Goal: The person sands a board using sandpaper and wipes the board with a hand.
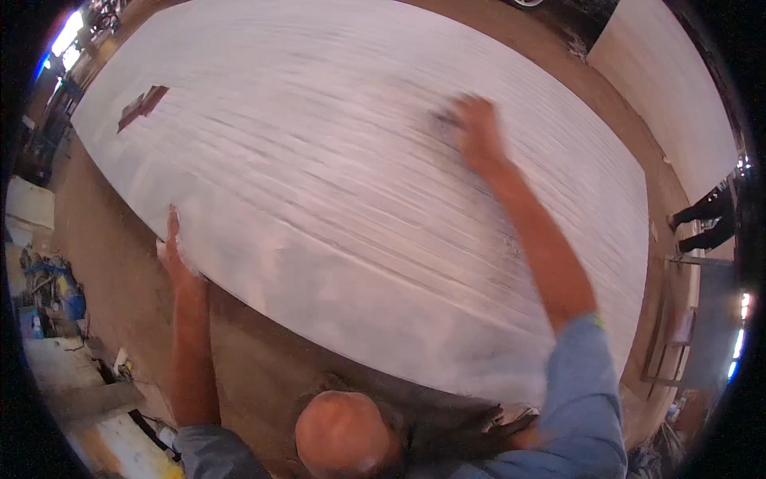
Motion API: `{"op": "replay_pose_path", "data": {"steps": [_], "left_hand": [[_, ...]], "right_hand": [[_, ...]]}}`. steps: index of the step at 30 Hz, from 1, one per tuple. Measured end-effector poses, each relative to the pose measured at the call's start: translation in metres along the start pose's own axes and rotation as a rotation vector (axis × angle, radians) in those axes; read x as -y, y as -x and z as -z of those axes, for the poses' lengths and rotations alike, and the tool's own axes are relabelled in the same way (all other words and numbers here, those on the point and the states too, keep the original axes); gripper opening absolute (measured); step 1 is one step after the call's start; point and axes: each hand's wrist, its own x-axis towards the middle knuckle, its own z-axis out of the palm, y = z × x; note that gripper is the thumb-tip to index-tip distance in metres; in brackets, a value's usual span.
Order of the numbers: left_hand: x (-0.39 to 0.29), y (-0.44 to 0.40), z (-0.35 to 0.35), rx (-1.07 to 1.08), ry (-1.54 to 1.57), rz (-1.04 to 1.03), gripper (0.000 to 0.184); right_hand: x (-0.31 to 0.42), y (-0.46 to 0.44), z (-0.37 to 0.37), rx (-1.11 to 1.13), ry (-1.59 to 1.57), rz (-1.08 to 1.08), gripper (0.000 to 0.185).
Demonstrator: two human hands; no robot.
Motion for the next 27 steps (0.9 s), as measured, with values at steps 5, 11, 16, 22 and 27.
{"op": "replay_pose_path", "data": {"steps": [5, 11, 16, 22, 27], "left_hand": [[0.021, -0.021, 0.012, 0.116, 0.049, 0.02, 0.054], [0.04, -0.039, 0.045, 0.289, 0.18, 0.022, 0.058], [0.051, -0.066, 0.069, 0.453, 0.282, 0.028, 0.06], [0.06, -0.083, 0.074, 0.329, 0.211, 0.152, 0.058], [0.057, -0.087, 0.078, 0.295, 0.205, 0.167, 0.056]], "right_hand": [[0.103, -0.135, -0.056, 0.061, 0.071, 0.05, 0.012], [-0.045, 0.058, 0.049, -0.086, 0.042, 0.026, 0.023], [-0.223, 0.331, 0.205, 0.026, 0.472, -0.392, 0.031], [-0.256, 0.381, 0.266, 0.051, 0.562, -0.573, 0.036], [-0.166, 0.197, 0.122, -0.076, 0.28, -0.149, 0.037]]}}
